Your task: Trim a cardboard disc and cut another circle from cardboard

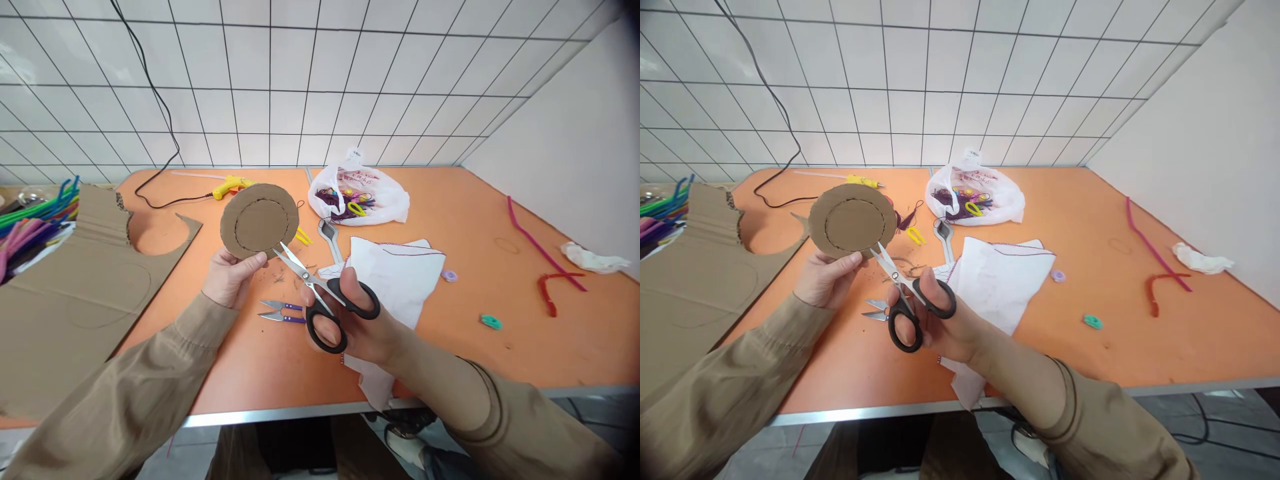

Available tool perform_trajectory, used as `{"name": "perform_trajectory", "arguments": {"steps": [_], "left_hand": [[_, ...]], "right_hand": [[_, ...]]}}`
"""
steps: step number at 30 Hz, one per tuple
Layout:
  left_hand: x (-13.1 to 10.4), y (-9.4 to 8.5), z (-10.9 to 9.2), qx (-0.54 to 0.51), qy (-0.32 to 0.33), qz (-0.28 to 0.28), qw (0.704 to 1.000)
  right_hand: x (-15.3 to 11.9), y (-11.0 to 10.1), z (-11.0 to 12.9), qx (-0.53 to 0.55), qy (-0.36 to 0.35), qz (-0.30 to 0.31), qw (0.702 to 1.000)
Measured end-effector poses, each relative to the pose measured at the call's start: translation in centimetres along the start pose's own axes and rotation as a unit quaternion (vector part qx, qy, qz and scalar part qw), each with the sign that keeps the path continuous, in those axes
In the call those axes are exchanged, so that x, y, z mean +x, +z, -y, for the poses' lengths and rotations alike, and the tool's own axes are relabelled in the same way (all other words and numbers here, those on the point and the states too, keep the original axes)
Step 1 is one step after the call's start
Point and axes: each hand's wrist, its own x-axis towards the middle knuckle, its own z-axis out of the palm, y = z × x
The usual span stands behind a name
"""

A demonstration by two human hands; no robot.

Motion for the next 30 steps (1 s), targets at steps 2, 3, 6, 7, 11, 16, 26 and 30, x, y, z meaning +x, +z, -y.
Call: {"name": "perform_trajectory", "arguments": {"steps": [2, 3, 6, 7, 11, 16, 26, 30], "left_hand": [[-0.09, 0.09, -0.01, -0.005, -0.010, 0.002, 1.000], [-0.13, 0.12, 0.00, -0.005, -0.011, 0.004, 1.000], [-0.17, 0.09, 0.06, -0.001, 0.000, 0.008, 1.000], [-0.16, 0.06, 0.10, 0.000, 0.005, 0.009, 1.000], [-0.06, -0.01, 0.30, 0.000, 0.011, 0.018, 1.000], [0.08, -0.12, 0.56, 0.004, 0.016, 0.011, 1.000], [0.21, -0.19, 0.74, -0.009, 0.011, 0.000, 1.000], [0.23, -0.25, 0.69, -0.003, 0.016, 0.007, 1.000]], "right_hand": [[0.09, 0.13, -0.04, 0.002, -0.003, 0.006, 1.000], [0.13, 0.20, -0.06, 0.003, -0.002, 0.009, 1.000], [0.21, 0.39, -0.08, 0.010, 0.000, 0.015, 1.000], [0.22, 0.45, -0.08, 0.014, 0.001, 0.016, 1.000], [0.19, 0.56, -0.07, 0.035, 0.001, 0.011, 0.999], [0.15, 0.40, -0.10, 0.053, 0.004, 0.008, 0.999], [0.14, 0.28, -0.22, 0.068, 0.015, 0.006, 0.998], [0.11, 0.14, -0.27, 0.060, 0.014, 0.001, 0.998]]}}
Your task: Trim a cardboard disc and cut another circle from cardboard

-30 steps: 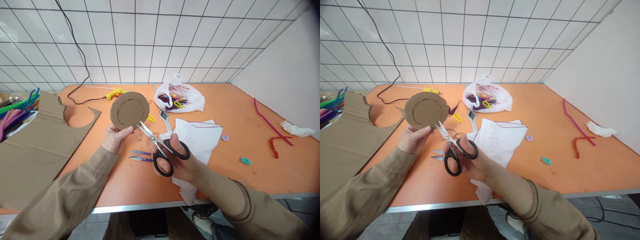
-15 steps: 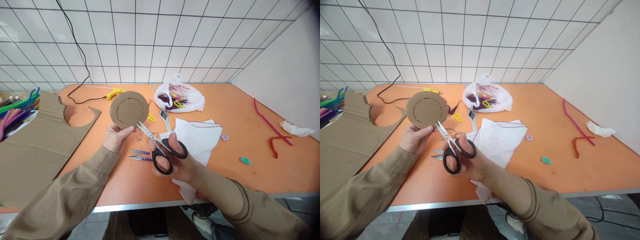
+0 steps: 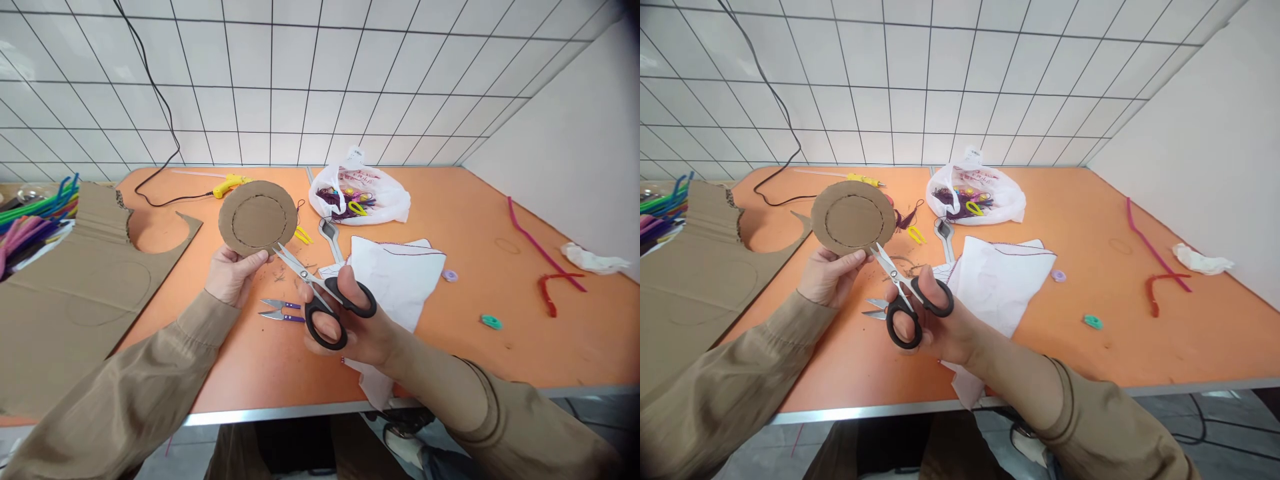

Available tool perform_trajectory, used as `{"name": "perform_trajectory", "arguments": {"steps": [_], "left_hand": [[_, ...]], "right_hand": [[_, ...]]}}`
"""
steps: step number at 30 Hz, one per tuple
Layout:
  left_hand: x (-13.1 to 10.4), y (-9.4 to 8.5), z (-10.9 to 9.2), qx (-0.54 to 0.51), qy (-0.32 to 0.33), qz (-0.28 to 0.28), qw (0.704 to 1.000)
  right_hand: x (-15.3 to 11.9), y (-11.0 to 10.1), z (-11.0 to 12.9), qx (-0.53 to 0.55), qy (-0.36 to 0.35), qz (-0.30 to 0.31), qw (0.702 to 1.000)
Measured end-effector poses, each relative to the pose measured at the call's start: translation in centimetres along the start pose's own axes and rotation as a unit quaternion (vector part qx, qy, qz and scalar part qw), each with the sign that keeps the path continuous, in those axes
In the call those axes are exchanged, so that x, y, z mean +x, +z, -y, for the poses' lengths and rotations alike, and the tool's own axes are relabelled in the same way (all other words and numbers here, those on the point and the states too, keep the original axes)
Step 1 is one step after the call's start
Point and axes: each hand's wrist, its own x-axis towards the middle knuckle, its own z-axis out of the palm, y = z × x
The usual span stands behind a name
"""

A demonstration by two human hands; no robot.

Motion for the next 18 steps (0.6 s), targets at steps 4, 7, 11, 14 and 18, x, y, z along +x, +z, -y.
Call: {"name": "perform_trajectory", "arguments": {"steps": [4, 7, 11, 14, 18], "left_hand": [[-0.03, -0.01, -0.07, 0.006, 0.001, 0.001, 1.000], [-0.08, 0.05, -0.09, 0.005, -0.002, 0.000, 1.000], [-0.11, 0.17, 0.00, 0.003, -0.003, -0.002, 1.000], [-0.12, 0.24, 0.06, -0.003, -0.004, -0.006, 1.000], [-0.19, 0.32, -0.03, -0.008, -0.009, -0.008, 1.000]], "right_hand": [[-0.04, -0.08, -0.04, 0.002, -0.003, 0.008, 1.000], [-0.04, -0.02, -0.03, -0.002, -0.005, 0.013, 1.000], [-0.01, 0.10, 0.01, -0.013, -0.004, -0.002, 1.000], [-0.01, 0.23, 0.05, -0.018, -0.007, -0.004, 1.000], [0.06, 0.41, 0.13, -0.021, -0.008, 0.008, 1.000]]}}
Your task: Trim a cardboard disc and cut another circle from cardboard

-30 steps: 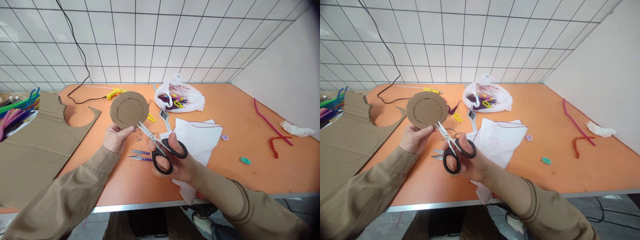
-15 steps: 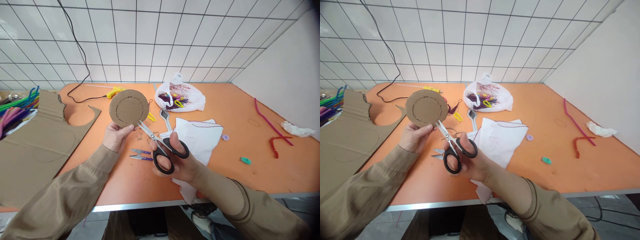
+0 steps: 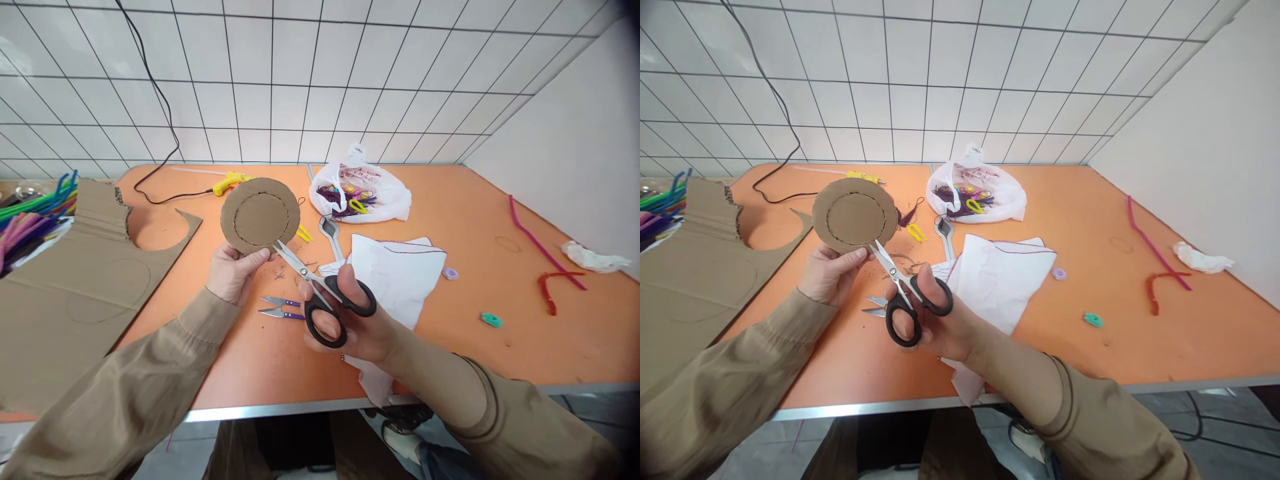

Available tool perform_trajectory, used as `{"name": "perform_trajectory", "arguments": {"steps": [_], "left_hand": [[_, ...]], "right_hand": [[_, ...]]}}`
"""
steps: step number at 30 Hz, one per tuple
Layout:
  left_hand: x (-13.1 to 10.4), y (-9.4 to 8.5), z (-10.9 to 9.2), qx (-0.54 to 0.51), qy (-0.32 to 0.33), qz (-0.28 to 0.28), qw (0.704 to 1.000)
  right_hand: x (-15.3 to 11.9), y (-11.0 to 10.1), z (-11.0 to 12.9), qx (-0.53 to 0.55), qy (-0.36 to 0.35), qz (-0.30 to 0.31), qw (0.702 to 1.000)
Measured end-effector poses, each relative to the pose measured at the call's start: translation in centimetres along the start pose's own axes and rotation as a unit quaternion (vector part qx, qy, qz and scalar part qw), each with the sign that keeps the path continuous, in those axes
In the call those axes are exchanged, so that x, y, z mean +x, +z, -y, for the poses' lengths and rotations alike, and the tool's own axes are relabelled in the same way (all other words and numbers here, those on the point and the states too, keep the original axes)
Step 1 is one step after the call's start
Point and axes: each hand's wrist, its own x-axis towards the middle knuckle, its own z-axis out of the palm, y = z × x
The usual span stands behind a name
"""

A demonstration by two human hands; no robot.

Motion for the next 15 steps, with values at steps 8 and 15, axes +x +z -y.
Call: {"name": "perform_trajectory", "arguments": {"steps": [8, 15], "left_hand": [[-0.10, 0.02, -0.09, 0.007, 0.002, 0.004, 1.000], [-0.07, -0.10, 0.07, 0.011, 0.002, 0.008, 1.000]], "right_hand": [[0.18, -0.01, -0.03, 0.013, 0.004, 0.000, 1.000], [0.20, -0.14, -0.18, 0.024, 0.006, 0.009, 1.000]]}}
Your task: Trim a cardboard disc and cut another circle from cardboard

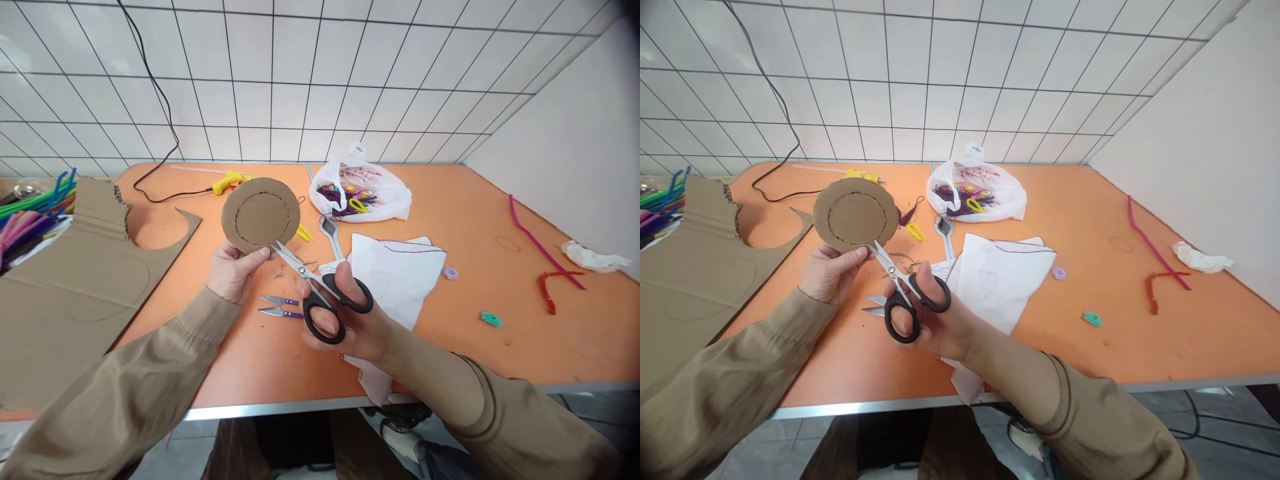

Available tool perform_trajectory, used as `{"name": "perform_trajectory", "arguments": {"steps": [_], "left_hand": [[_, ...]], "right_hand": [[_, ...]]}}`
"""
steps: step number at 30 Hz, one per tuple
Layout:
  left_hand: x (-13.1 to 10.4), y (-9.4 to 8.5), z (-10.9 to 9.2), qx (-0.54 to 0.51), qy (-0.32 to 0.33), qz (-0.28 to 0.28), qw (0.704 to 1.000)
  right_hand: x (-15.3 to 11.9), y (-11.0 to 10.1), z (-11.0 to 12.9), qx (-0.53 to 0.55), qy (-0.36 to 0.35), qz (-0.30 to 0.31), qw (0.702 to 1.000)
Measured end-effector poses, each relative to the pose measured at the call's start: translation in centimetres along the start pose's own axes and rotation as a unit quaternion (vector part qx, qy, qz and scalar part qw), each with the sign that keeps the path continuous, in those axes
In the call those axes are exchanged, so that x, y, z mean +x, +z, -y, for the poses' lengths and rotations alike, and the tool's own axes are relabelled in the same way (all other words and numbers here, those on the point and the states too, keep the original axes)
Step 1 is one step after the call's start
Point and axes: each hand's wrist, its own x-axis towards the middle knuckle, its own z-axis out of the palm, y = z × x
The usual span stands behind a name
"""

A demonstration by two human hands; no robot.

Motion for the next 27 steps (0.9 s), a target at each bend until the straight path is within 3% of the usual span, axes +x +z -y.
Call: {"name": "perform_trajectory", "arguments": {"steps": [4, 12, 27], "left_hand": [[-0.03, 0.07, -0.04, -0.003, -0.006, -0.006, 1.000], [0.02, -0.12, 0.17, 0.010, 0.002, -0.015, 1.000], [-0.12, 0.07, 0.15, 0.011, -0.002, -0.028, 1.000]], "right_hand": [[0.03, -0.23, -0.11, 0.027, -0.001, 0.020, 0.999], [0.10, 0.07, -0.22, -0.014, 0.000, -0.029, 0.999], [-0.03, -0.03, 0.06, 0.014, 0.004, -0.007, 1.000]]}}
